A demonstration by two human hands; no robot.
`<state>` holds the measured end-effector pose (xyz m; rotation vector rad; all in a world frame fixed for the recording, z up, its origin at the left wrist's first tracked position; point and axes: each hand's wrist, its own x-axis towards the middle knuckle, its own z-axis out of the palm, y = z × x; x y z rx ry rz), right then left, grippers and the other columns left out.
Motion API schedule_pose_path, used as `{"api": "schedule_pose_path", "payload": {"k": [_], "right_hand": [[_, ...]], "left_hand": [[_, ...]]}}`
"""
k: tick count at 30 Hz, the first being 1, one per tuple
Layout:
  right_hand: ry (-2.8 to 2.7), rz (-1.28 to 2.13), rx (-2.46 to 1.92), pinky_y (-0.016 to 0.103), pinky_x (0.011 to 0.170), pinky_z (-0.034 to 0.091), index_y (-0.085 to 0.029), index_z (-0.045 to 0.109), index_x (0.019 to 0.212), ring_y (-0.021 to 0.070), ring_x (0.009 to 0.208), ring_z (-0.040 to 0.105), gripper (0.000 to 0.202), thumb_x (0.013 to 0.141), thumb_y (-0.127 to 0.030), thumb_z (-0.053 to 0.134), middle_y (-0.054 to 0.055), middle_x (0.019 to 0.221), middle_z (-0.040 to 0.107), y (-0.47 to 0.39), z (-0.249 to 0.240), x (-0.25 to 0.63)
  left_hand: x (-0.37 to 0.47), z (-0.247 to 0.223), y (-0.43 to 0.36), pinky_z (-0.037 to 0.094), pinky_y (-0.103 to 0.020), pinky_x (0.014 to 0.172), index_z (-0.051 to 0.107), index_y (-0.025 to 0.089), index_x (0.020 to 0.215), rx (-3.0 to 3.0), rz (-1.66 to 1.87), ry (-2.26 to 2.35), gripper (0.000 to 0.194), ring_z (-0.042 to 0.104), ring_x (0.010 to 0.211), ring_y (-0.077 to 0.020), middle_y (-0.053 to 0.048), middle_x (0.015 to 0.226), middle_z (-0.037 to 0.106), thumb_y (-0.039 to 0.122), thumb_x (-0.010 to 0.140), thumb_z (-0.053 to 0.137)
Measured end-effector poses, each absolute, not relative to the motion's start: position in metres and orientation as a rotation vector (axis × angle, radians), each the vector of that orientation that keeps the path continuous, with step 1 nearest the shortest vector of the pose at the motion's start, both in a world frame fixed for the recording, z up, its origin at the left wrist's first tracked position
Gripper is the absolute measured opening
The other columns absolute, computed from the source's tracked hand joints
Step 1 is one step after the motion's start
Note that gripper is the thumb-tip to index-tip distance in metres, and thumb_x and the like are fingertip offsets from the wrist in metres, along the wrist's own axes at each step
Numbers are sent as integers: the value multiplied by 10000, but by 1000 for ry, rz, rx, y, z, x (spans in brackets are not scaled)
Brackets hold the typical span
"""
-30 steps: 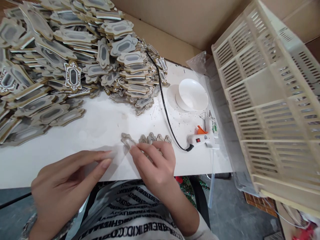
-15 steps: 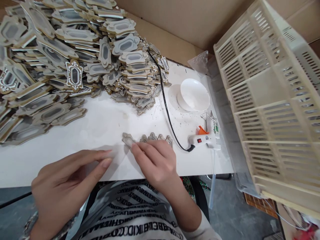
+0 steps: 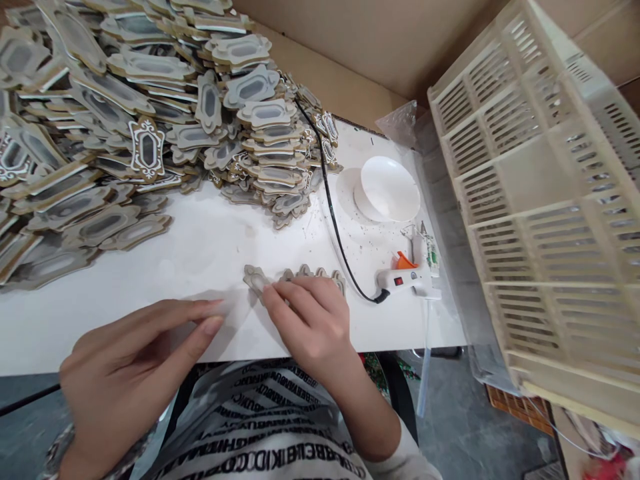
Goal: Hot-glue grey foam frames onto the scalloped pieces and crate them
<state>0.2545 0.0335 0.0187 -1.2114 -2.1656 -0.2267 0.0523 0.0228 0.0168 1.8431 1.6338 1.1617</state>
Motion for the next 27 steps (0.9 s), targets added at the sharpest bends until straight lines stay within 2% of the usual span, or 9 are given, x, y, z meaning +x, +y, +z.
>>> {"api": "schedule_pose_path", "payload": {"k": [10,14,19,27], "right_hand": [[-2191,-195,-1200,293,734,508,-153,753,920,138,792,624,175,984,-93,601,15,843,767,34,20,255],[-2183,-105,-1189,289,757,517,-129,753,997,146,836,638,137,975,-103,620,30,884,780,30,20,258],[-2151,-39,-1253,313,798,539,-153,741,1090,160,879,655,174,949,-111,647,48,970,789,22,18,265],[-2313,-71,-1285,351,824,440,-185,737,1099,199,955,565,172,937,-181,679,29,1129,760,19,21,267]], "left_hand": [[51,16,23,502,-166,494,774,328,843,1850,1154,1661,100,643,554,-79,84,773,765,418,849,730],[52,16,23,536,-170,550,774,327,837,1845,1158,1650,96,664,582,-89,82,779,767,415,843,735],[51,17,24,495,-163,488,774,324,834,1832,1156,1669,106,636,543,-75,83,767,765,418,851,730],[51,12,22,534,-158,606,775,331,850,1841,1180,1651,79,675,619,-78,89,810,771,404,845,744]]}}
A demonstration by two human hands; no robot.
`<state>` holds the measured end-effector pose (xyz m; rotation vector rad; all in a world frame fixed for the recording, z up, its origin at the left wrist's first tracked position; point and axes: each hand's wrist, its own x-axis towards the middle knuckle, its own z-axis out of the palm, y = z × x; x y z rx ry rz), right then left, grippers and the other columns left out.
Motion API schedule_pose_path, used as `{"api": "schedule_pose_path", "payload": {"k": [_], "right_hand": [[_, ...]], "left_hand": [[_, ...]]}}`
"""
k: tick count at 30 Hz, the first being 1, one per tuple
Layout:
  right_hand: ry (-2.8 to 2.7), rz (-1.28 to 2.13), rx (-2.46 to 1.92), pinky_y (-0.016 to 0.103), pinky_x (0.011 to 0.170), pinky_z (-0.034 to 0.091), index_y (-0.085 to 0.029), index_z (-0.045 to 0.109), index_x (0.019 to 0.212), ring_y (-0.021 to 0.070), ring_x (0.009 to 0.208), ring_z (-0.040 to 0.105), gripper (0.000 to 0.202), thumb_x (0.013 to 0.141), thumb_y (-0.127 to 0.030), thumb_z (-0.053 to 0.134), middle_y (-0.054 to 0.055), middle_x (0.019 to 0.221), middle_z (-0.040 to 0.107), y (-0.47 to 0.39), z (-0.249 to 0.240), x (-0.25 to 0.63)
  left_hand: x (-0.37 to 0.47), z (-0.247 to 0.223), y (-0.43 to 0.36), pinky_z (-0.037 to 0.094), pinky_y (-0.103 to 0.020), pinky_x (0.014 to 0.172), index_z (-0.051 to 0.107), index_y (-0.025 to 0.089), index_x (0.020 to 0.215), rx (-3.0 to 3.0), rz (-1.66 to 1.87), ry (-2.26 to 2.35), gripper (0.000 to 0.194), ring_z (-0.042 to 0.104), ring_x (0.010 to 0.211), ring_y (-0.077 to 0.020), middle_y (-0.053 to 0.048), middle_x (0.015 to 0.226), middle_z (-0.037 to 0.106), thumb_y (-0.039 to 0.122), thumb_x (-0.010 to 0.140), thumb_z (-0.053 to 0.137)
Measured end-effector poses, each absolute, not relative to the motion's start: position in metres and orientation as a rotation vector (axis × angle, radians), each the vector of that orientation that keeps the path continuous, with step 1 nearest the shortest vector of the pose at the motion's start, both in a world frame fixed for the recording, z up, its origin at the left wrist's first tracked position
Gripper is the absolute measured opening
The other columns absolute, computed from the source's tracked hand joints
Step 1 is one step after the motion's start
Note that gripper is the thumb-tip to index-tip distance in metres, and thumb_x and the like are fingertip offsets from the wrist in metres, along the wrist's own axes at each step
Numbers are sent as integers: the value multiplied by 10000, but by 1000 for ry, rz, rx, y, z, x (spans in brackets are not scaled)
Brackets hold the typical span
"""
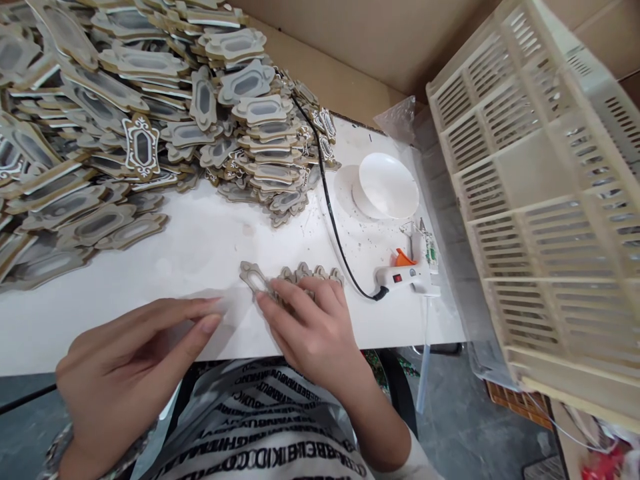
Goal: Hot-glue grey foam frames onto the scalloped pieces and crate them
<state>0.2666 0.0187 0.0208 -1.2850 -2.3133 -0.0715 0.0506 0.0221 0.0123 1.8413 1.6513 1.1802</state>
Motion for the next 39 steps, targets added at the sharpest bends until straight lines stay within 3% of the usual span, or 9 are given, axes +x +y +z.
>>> {"api": "schedule_pose_path", "payload": {"k": [8,12,23,30,35,39], "right_hand": [[-2342,-112,-1364,363,860,404,-207,724,1127,212,1001,547,200,931,-232,693,40,1163,734,20,22,261],[-2335,-122,-1387,367,858,402,-214,721,1136,215,1007,549,198,948,-253,674,42,1164,733,21,21,259],[-2286,-104,-1391,374,752,382,-145,712,1117,194,847,525,190,934,-193,697,23,965,743,19,18,254],[-2138,-32,-1382,367,739,411,-152,721,1034,198,824,533,130,978,-227,631,21,913,754,11,22,255],[-2108,-2,-1431,376,774,430,-135,723,1040,214,849,524,136,972,-193,620,32,971,772,6,18,264],[-2133,-48,-1460,393,785,428,-126,720,1120,233,878,526,205,990,-233,605,43,1034,773,8,16,262]], "left_hand": [[50,14,22,510,-176,529,777,321,849,1849,1175,1650,89,657,579,-87,80,796,770,402,850,739],[51,14,22,543,-187,598,778,325,846,1830,1170,1651,90,685,622,-101,78,803,773,405,849,736],[49,15,22,500,-179,522,780,322,854,1838,1158,1669,92,647,571,-82,82,795,769,408,841,748],[51,17,22,521,-150,604,775,323,863,1870,1149,1627,102,663,616,-65,97,807,770,419,856,741],[52,16,22,527,-142,679,765,336,848,1849,1146,1636,89,689,684,-65,113,824,769,415,867,729],[50,15,22,527,-138,647,767,343,861,1865,1131,1645,102,685,657,-66,111,814,767,437,867,728]]}}
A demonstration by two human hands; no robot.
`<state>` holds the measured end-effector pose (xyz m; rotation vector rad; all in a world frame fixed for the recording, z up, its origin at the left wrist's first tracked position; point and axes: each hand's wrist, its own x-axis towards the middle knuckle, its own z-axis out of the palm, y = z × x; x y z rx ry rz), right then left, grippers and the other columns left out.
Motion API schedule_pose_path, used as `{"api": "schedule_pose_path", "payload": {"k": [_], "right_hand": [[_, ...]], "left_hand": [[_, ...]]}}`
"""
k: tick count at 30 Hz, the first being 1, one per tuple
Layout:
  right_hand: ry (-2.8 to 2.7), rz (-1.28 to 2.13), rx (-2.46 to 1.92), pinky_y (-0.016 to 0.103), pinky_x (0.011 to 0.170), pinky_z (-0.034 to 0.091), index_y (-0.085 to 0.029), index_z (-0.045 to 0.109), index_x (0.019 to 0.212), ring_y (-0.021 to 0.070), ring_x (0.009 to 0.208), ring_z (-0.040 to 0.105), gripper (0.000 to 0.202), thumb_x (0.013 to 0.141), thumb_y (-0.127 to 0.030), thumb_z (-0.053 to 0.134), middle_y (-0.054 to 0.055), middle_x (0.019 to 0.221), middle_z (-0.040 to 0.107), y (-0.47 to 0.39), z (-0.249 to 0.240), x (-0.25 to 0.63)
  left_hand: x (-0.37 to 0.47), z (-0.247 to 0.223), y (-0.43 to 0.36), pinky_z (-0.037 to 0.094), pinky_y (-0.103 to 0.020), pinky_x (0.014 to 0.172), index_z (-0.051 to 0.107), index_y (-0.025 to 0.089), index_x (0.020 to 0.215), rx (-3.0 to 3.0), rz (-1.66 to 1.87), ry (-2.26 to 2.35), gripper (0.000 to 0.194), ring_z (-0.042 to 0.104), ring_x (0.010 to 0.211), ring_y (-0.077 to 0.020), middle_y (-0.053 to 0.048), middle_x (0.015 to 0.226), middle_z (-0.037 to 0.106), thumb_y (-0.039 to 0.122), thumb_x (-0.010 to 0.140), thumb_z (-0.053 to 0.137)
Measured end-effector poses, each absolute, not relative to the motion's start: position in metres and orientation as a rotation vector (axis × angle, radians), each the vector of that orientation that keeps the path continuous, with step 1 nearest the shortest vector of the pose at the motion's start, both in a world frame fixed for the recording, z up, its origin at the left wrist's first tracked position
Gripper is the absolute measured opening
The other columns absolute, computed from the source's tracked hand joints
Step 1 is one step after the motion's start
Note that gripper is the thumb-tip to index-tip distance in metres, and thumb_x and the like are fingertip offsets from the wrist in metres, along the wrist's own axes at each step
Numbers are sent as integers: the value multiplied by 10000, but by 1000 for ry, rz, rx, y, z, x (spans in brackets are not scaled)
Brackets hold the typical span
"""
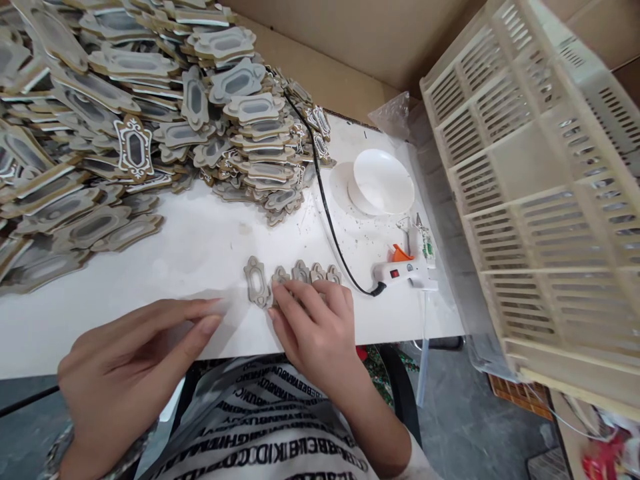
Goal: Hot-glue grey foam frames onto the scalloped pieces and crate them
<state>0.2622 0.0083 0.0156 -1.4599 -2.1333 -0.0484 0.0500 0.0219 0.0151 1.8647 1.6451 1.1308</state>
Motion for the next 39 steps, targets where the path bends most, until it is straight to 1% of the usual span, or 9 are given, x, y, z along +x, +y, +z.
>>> {"api": "schedule_pose_path", "payload": {"k": [3,6,11,14,23,26,30,34,39], "right_hand": [[-2076,9,-1456,397,790,447,-134,717,1135,234,892,543,211,1000,-238,592,57,1064,769,12,21,256],[-1953,268,-1313,361,823,494,-139,707,1110,196,922,597,182,1018,-212,568,57,1049,769,15,32,249],[-1809,625,-1134,303,836,506,-152,695,1034,131,897,653,99,1001,-216,627,21,958,766,21,42,240],[-1723,745,-1126,299,811,506,-186,685,940,124,841,654,45,974,-201,659,-8,885,751,23,41,239],[-1429,986,-1153,236,652,529,-211,655,768,102,662,635,178,942,-236,675,-37,705,687,23,38,241],[-1373,895,-1202,208,628,552,-217,679,814,97,652,663,119,932,-205,683,-35,727,724,21,37,248],[-1667,446,-1275,222,683,584,-213,697,951,114,736,718,122,946,-103,643,-5,834,782,19,31,265],[-1963,73,-1276,297,705,589,-156,699,965,167,774,720,118,951,-71,619,54,838,782,20,21,276],[-2092,-111,-1294,310,727,571,-169,709,966,171,782,697,145,964,-86,591,48,855,780,21,17,276]], "left_hand": [[49,16,22,537,-120,615,761,340,837,1876,1103,1623,141,679,618,-63,111,778,760,471,868,719],[49,18,23,551,-88,631,756,344,827,1886,1116,1582,159,690,625,-56,112,766,757,486,877,706],[52,24,26,566,-79,623,746,369,881,1893,1088,1381,65,693,633,-51,126,799,754,383,909,688],[53,26,27,576,-107,585,740,362,873,1883,1066,1317,62,687,620,-66,116,789,746,343,903,690],[53,26,24,571,-123,542,744,359,879,1848,1040,1290,102,690,619,-74,103,796,748,293,909,673],[50,24,25,585,-130,569,748,363,843,1872,1055,1329,79,694,620,-80,103,782,750,357,901,695],[46,23,26,612,-157,634,755,371,822,1889,1067,1409,108,701,628,-94,100,778,755,430,892,700],[48,23,27,626,-183,631,764,378,828,1882,1066,1417,75,695,603,-103,101,785,759,402,875,711],[49,22,28,637,-203,630,771,379,835,1907,1072,1418,84,697,589,-115,93,774,759,398,878,701]]}}
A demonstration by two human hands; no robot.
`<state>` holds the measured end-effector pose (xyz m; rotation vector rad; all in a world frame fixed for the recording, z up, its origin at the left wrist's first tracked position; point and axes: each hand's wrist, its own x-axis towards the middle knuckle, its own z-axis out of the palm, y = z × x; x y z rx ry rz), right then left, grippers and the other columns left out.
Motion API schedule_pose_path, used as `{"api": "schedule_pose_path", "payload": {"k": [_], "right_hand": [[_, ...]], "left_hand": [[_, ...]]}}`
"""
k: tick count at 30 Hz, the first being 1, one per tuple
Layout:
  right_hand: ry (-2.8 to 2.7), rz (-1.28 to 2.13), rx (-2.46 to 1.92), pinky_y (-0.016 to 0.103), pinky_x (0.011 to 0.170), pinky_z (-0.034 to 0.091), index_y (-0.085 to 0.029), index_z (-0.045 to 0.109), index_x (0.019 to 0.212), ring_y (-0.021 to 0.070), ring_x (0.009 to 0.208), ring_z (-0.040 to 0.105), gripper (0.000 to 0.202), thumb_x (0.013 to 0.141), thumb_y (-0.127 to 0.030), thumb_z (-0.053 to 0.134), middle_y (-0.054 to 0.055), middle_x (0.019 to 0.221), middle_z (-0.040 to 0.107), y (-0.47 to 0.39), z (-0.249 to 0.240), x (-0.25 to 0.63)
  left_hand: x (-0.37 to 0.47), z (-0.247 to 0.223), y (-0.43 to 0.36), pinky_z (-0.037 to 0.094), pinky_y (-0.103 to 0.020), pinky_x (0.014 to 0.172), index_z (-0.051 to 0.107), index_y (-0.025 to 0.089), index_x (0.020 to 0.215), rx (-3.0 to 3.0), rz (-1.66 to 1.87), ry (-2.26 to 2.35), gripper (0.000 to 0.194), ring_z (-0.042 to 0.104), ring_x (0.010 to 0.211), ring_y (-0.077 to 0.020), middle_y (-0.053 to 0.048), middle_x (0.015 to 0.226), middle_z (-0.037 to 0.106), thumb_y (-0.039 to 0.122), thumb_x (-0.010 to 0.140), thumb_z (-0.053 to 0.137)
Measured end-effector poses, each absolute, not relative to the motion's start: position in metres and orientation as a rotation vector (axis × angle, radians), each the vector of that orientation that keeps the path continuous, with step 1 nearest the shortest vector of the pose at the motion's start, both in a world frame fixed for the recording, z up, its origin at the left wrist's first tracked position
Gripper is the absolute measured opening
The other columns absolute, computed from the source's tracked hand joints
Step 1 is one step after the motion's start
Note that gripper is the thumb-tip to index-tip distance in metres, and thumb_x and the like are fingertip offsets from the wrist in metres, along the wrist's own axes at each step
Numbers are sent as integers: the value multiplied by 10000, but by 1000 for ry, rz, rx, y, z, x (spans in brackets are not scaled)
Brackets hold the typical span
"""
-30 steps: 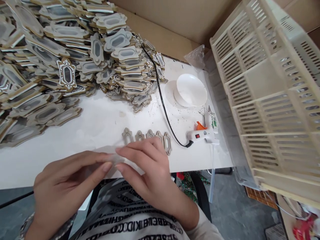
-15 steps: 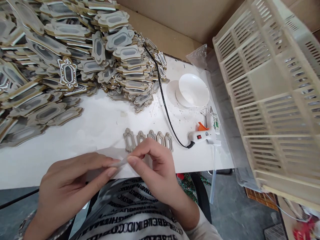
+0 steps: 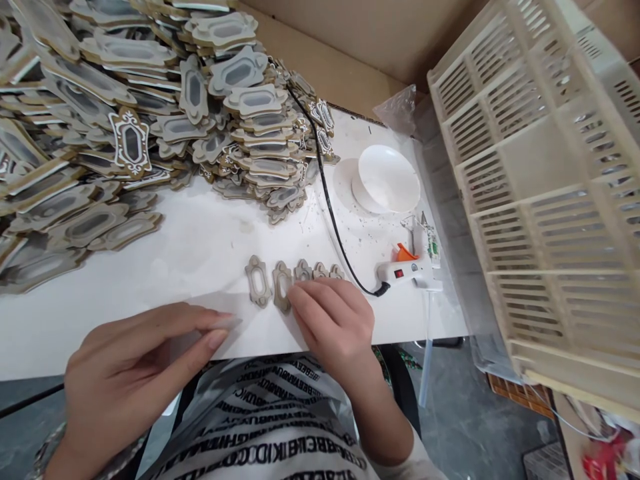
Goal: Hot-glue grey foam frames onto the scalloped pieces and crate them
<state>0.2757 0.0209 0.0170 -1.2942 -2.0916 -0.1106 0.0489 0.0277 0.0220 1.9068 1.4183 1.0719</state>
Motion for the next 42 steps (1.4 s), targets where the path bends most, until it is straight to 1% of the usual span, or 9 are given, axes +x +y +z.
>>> {"api": "schedule_pose_path", "payload": {"k": [5,10,16,19,24,28,33,38,42], "right_hand": [[-2109,-151,-1266,340,687,551,-164,699,963,206,771,660,162,908,-32,622,70,832,757,23,18,274],[-2142,-168,-1311,348,695,523,-213,694,971,203,801,619,186,949,-60,590,47,849,752,22,21,274],[-2212,-204,-1352,353,722,470,-170,718,977,204,821,587,119,964,-101,622,43,859,759,21,23,275],[-2204,-164,-1351,356,736,468,-170,719,988,211,845,580,124,960,-100,620,45,862,750,20,22,276],[-2049,86,-1307,352,721,529,-205,696,1095,198,824,587,195,965,-99,596,46,893,746,15,29,274],[-1941,443,-1180,330,755,559,-196,687,1122,160,832,642,171,1019,-199,550,37,935,752,14,37,262],[-1871,519,-1111,315,790,562,-180,721,1038,154,861,667,148,1012,-240,588,41,927,759,18,34,246],[-1787,649,-1109,303,776,561,-198,725,928,136,799,660,157,1009,-242,598,18,842,743,20,33,244],[-1586,799,-1100,288,748,565,-198,720,872,128,774,681,124,971,-206,646,7,816,754,20,35,248]], "left_hand": [[47,22,29,639,-200,647,769,341,811,1946,1077,1401,71,699,585,-122,72,765,762,355,859,718],[48,22,30,638,-207,615,775,335,796,1931,1083,1409,81,693,556,-134,55,744,761,349,847,714],[49,23,31,625,-181,607,772,335,804,1940,1079,1402,82,693,566,-118,67,753,761,340,856,709],[48,23,31,629,-176,641,767,335,812,1945,1076,1398,70,702,592,-112,72,769,763,343,859,717],[50,26,31,609,-156,573,763,345,847,1952,1034,1351,86,691,563,-110,72,763,759,373,880,689],[53,29,32,622,-163,617,749,341,830,1965,1017,1309,94,696,562,-113,80,747,755,326,877,669],[53,30,32,599,-156,564,732,332,838,1966,1015,1222,110,685,561,-107,81,745,746,271,875,649],[57,32,28,622,-197,612,738,343,842,1930,996,1282,121,661,536,-114,86,741,735,255,867,659],[56,32,31,598,-152,589,744,348,887,1962,971,1233,141,689,578,-99,92,770,749,243,881,650]]}}
